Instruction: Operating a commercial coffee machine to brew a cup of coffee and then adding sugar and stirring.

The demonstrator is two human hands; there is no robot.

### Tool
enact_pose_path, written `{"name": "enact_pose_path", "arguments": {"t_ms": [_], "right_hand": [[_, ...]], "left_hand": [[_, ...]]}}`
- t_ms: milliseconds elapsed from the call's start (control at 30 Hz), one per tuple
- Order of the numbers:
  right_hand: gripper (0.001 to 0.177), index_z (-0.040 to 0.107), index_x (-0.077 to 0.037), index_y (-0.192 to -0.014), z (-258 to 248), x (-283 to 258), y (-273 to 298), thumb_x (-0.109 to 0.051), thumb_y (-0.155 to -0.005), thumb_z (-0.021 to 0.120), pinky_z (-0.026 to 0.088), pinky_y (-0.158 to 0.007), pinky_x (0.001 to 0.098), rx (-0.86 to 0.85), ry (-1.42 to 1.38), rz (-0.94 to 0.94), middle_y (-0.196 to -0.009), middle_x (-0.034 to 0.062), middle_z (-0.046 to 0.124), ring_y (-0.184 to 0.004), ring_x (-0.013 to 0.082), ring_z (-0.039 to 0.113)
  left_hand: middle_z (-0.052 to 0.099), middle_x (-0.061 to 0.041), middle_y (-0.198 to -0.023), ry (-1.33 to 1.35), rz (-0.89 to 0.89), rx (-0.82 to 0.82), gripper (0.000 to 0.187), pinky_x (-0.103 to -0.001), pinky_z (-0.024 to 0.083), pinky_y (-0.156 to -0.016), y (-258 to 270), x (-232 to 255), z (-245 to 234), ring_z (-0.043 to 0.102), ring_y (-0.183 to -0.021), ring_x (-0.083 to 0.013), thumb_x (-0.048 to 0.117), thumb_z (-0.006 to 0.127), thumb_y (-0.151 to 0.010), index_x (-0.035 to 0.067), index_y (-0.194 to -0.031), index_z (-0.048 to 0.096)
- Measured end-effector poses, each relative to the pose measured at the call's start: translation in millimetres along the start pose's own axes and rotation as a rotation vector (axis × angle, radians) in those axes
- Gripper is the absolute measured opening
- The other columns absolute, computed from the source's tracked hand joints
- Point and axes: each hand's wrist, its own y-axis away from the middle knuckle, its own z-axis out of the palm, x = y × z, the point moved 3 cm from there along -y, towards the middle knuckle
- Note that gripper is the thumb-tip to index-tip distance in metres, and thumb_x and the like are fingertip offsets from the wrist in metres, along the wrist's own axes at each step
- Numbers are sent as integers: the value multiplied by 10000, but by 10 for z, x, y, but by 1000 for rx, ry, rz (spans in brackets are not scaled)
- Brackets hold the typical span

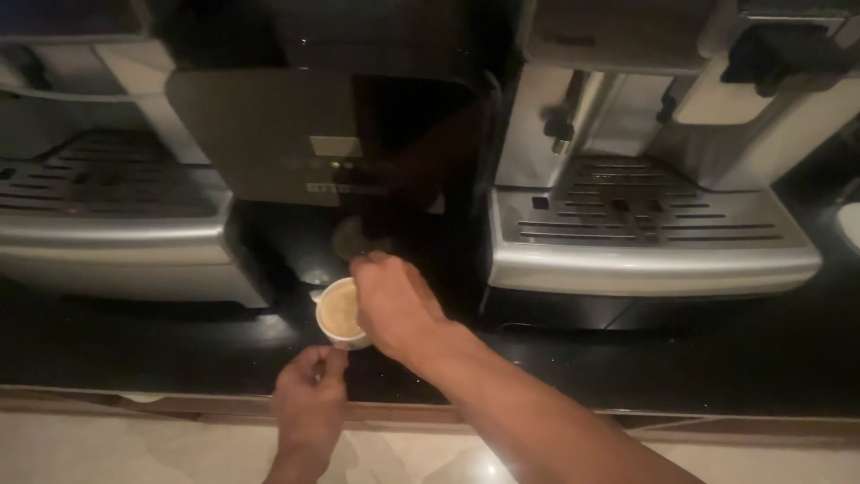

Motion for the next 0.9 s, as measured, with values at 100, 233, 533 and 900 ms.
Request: {"name": "enact_pose_path", "arguments": {"t_ms": [100,233,533,900], "right_hand": [[176,722,-3,-984,-84,-118,43,-94,-880,613,565,-844,491,-53,-8,117,-1024,277,716,-979,434,698],[208,746,0,-987,44,38,32,-84,-860,604,561,-838,491,5,-163,40,-995,279,730,-963,439,696],[207,735,-29,-1023,-86,-122,81,-149,-941,587,576,-837,473,-155,-89,190,-972,277,711,-941,423,711],[181,726,-15,-947,-142,-192,30,-135,-904,598,575,-804,484,-142,-59,138,-933,251,726,-899,421,722]], "left_hand": [[691,-118,-692,-28,-29,-9,332,-377,507,-683,14,44,-30,628,-648,-243,372,692,-908,47,-909,760],[657,-145,-681,-61,-26,-33,366,-396,508,-665,7,23,-28,597,-638,-257,401,680,-924,40,-900,734],[700,-120,-681,39,32,-28,326,-355,526,-679,-149,-251,93,629,-653,-217,367,695,-889,46,-875,746],[738,-96,-732,-6,-25,-44,242,-354,538,-720,-71,-71,-3,695,-694,-216,314,709,-856,92,-925,778]]}}
